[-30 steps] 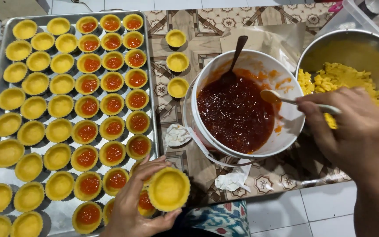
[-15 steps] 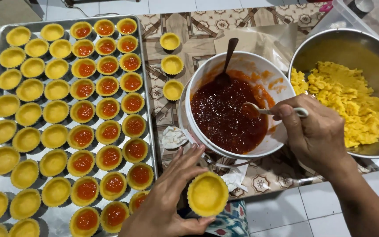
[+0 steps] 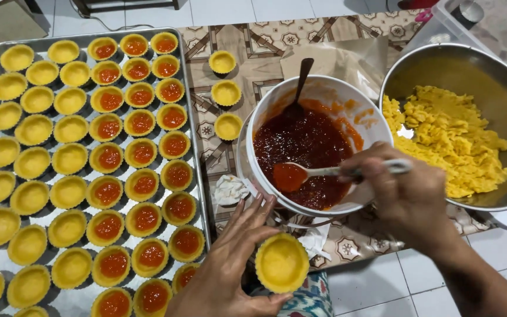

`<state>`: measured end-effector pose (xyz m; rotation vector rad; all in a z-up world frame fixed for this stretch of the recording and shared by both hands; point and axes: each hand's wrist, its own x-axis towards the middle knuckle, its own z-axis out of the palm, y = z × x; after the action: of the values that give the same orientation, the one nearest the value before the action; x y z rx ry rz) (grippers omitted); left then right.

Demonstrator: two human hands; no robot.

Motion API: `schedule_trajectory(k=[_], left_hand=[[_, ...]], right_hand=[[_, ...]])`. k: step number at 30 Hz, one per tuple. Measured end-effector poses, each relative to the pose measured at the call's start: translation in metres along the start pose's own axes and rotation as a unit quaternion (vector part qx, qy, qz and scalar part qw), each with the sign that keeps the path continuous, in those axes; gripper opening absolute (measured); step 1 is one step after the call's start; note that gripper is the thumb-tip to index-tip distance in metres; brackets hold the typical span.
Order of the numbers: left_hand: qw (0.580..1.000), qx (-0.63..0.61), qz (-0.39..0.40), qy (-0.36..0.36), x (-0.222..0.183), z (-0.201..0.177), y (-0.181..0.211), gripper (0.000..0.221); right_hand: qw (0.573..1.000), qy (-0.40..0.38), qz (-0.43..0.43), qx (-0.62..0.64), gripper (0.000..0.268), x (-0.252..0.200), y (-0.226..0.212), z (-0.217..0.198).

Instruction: Filling individual tart shells with jam using a spoon and arranging them on a large metal tray.

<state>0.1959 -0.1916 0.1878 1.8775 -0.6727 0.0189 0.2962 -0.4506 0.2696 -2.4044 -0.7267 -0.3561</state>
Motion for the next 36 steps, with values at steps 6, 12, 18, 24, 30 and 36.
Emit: schedule_trajectory(k=[6,12,18,24,30,36], left_hand=[[0.999,0.031,-0.001,-0.014,0.002,-0.003,0.002,0.086],[0.998,0.046,0.031,0.01,0.003,-0.004,0.001,0.085],[0.999,0.049,0.015,-0.007,0.003,-0.006,0.002,0.088],[0.998,0.055,-0.008,-0.025,0.002,-0.007,0.005,0.086],[0.999,0.037,0.016,0.007,0.0,-0.004,0.002,0.083],[0.997,0.051,0.033,0.054,-0.002,-0.005,0.005,0.083]], right_hand=[[0.971,0.005,-0.216,-0.099,0.025,0.029,0.038,-0.001],[0.976,-0.051,-0.201,-0.063,0.031,0.036,0.045,0.021],[0.978,-0.105,-0.179,0.028,0.028,0.03,-0.001,0.013],[0.99,-0.099,0.045,0.089,0.033,0.011,0.016,-0.002],[0.993,0.079,-0.004,0.087,0.03,-0.004,0.024,-0.03],[0.99,0.005,-0.138,-0.001,0.024,-0.016,0.026,-0.023]])
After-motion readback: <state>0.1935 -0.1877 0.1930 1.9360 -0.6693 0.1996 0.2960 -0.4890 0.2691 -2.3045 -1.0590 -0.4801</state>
